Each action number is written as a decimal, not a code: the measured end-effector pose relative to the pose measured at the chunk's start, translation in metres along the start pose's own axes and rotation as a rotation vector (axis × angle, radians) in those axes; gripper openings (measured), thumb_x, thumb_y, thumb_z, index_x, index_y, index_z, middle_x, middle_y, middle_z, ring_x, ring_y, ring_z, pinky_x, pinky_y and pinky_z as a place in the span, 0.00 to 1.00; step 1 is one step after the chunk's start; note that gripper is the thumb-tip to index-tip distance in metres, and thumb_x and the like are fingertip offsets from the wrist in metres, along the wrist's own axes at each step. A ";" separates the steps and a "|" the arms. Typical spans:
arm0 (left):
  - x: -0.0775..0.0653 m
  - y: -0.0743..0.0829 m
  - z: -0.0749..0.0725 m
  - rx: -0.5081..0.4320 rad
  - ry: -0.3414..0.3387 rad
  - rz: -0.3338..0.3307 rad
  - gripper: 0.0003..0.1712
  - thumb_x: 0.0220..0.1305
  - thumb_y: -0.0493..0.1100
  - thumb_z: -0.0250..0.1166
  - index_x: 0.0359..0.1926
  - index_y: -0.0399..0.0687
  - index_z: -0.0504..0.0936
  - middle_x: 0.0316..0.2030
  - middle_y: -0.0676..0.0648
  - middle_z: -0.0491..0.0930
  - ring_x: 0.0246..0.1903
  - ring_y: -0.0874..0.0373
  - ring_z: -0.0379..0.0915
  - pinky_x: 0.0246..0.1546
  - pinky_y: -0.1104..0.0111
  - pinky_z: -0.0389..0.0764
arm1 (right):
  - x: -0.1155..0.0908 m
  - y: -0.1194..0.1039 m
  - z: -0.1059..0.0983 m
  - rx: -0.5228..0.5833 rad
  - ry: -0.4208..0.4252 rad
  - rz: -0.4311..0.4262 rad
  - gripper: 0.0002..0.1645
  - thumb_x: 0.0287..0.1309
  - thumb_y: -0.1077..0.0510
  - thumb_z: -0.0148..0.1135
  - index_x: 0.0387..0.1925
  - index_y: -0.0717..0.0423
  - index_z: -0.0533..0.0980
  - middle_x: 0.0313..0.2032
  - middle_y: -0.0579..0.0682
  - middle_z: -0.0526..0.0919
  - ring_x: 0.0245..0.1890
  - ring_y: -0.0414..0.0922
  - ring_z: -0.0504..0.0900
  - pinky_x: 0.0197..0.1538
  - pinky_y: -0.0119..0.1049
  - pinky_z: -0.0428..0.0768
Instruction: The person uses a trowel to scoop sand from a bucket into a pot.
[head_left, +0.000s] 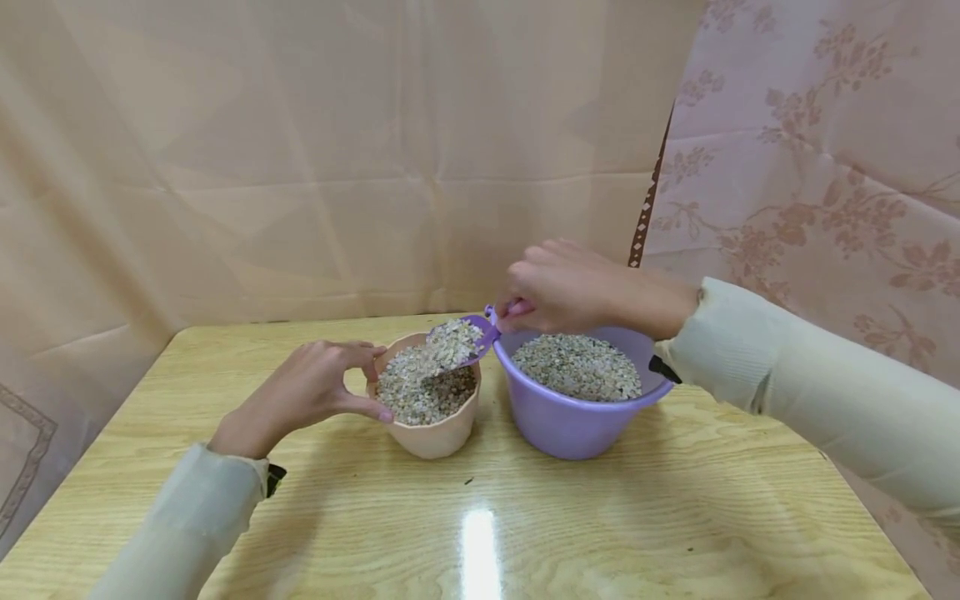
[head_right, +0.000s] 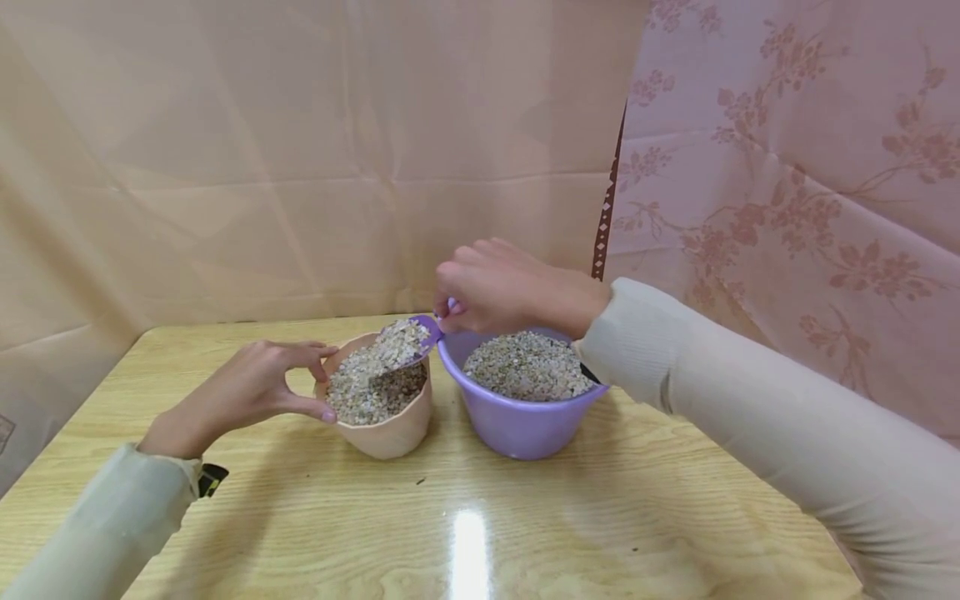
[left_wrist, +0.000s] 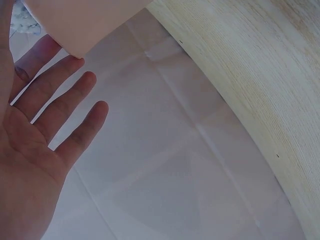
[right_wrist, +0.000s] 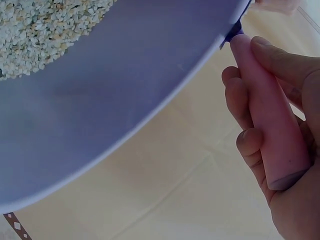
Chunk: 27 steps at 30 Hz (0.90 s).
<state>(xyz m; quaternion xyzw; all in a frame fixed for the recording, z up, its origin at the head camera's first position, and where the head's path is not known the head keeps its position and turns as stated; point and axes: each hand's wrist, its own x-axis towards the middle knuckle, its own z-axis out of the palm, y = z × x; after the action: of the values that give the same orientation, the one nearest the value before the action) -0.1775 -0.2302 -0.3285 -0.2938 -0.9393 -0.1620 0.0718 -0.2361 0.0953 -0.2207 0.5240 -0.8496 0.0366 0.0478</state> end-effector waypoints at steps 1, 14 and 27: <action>0.000 0.000 0.000 0.001 0.003 0.004 0.21 0.41 0.72 0.72 0.23 0.66 0.80 0.55 0.43 0.82 0.22 0.66 0.71 0.30 0.66 0.69 | 0.001 0.000 -0.001 -0.003 -0.006 0.004 0.06 0.60 0.52 0.70 0.28 0.40 0.87 0.16 0.31 0.75 0.15 0.33 0.66 0.21 0.33 0.64; 0.000 -0.002 0.000 0.003 0.009 0.016 0.22 0.41 0.72 0.72 0.24 0.64 0.80 0.55 0.43 0.82 0.17 0.66 0.66 0.28 0.67 0.68 | 0.009 -0.011 -0.014 -0.092 -0.076 0.024 0.04 0.57 0.51 0.71 0.34 0.44 0.88 0.28 0.38 0.86 0.24 0.37 0.80 0.30 0.37 0.77; 0.001 -0.003 -0.001 0.010 -0.005 -0.004 0.23 0.41 0.75 0.69 0.22 0.66 0.80 0.54 0.42 0.82 0.48 0.43 0.82 0.37 0.60 0.74 | 0.016 -0.016 -0.030 -0.184 -0.073 0.009 0.03 0.56 0.55 0.70 0.33 0.45 0.88 0.29 0.41 0.87 0.26 0.43 0.82 0.34 0.43 0.78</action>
<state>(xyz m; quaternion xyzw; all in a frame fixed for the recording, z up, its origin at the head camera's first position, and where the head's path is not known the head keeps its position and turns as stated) -0.1799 -0.2322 -0.3278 -0.2921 -0.9409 -0.1565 0.0705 -0.2274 0.0777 -0.1891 0.5148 -0.8528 -0.0604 0.0646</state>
